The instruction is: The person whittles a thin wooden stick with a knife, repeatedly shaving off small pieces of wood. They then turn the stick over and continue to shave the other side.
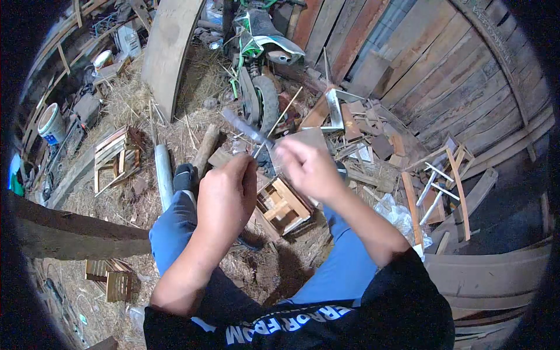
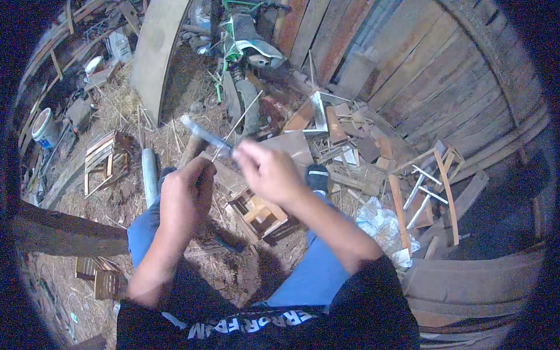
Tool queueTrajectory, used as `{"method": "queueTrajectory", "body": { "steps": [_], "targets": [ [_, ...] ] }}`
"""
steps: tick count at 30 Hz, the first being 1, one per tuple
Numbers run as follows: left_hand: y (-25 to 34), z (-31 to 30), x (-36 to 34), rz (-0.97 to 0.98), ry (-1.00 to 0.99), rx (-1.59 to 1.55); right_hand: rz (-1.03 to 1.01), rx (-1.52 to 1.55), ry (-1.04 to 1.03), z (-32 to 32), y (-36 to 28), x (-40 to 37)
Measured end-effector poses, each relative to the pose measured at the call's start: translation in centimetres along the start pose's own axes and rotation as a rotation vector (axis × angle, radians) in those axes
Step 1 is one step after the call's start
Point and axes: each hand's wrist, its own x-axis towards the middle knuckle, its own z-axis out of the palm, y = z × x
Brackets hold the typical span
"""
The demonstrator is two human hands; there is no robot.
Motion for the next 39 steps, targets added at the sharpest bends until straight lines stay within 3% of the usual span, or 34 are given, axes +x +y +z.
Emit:
{"method": "queueTrajectory", "body": {
  "steps": [3,6,8,13,17,20,22,23,26,27,30,34,39],
  "targets": [
    [0.0,0.0,-0.2,-0.007,-0.023,0.020,0.223,-0.067,-0.025,-1.5,-0.7,1.1],
    [0.1,-0.1,-0.2,-0.012,-0.018,0.007,-0.074,0.005,0.075,0.0,-0.7,-0.1],
    [0.2,-0.3,-0.1,-0.027,-0.026,0.010,0.183,0.020,-0.093,-1.5,-0.7,0.5],
    [0.1,-0.1,-0.1,-0.042,-0.026,0.012,0.006,0.047,-0.029,0.0,-1.0,-0.7],
    [0.0,0.1,-0.4,-0.025,-0.016,0.012,0.203,-0.020,-0.046,-1.0,-0.6,0.5],
    [0.2,-0.1,0.1,-0.045,-0.019,0.008,0.004,0.039,-0.074,0.2,-1.4,-1.0],
    [0.3,-0.3,-0.1,-0.067,-0.041,0.010,0.124,0.109,-0.028,-0.1,-0.1,0.2],
    [0.3,-0.2,-0.2,-0.069,-0.049,0.012,0.143,-0.005,-0.076,-1.4,0.3,1.1],
    [0.3,-0.1,-0.1,-0.057,-0.025,0.003,-0.003,0.073,0.045,0.8,-0.5,-1.3],
    [0.2,-0.1,0.0,-0.052,-0.012,0.002,0.061,0.026,-0.118,0.2,-1.7,-1.4],
    [0.0,-0.2,0.0,-0.025,-0.031,0.038,0.174,0.020,-0.051,-1.1,-0.5,1.1],
    [0.1,0.1,0.0,-0.015,0.005,0.009,0.045,0.016,-0.115,-0.1,-1.3,-0.9],
    [0.2,0.1,-0.3,-0.011,0.001,-0.008,0.168,-0.061,-0.010,-1.6,0.2,1.4]
  ]
}}
